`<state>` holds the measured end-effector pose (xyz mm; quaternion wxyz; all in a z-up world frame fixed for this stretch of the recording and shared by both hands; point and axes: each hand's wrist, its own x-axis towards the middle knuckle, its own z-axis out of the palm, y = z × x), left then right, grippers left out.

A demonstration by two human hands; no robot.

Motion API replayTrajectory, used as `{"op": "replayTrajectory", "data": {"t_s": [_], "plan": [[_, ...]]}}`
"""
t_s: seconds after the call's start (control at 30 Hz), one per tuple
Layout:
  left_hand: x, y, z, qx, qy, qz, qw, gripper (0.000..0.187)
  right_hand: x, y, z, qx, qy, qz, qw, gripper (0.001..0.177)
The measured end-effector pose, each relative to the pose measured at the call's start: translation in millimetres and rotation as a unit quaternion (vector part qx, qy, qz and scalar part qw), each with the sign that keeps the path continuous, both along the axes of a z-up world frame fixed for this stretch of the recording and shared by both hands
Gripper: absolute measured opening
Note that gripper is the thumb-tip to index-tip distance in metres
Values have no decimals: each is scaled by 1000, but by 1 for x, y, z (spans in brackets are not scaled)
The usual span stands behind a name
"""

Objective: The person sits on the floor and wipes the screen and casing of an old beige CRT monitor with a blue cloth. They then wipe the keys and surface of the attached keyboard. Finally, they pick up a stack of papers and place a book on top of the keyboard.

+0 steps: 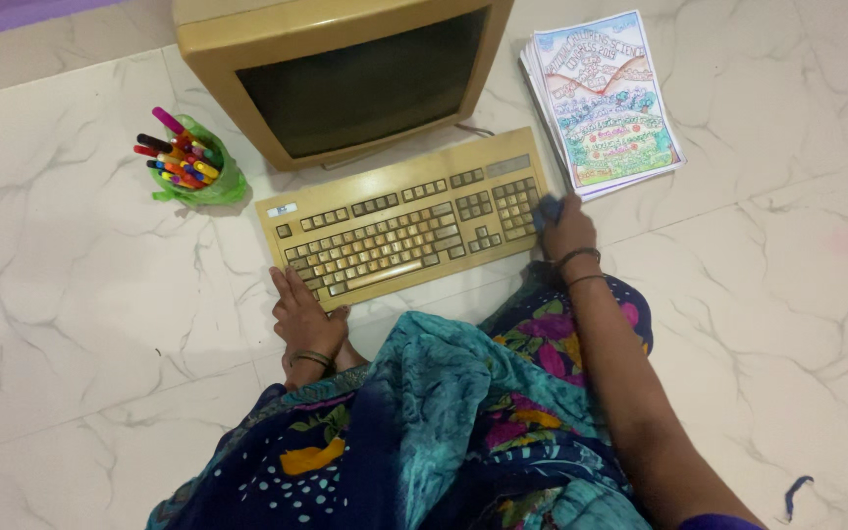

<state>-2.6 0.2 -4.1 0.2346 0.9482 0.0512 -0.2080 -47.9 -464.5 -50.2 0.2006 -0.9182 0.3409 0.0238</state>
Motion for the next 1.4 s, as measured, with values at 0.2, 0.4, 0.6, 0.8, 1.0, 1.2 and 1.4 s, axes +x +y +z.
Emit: {"op": "replayTrajectory", "data": {"t_s": [0.2,0.4,0.6,0.8,1.0,1.2,1.4], "plan": [[-3,2,-4,-10,-16,3,1000,121,9,24,17,-77,-27,148,986,76],[-6,4,-7,-12,-28,0,1000,122,-4,81,-22,-151,17,332,931,79],[-3,4,-8,-7,-17,7,1000,122,3,82,-30,-169,-101,293,936,66],[-1,4,-10,-38,-29,5,999,123,31,45,9,-69,-247,147,955,60],[-6,5,-4,-36,-14,8,999,121,64,34,10,-143,-231,170,947,18],[-2,3,6,-44,3,8,999,118,58,87,18,-155,-186,218,945,38],[-3,4,6,-43,-7,11,999,118,58,150,36,-94,-160,312,932,50]]}}
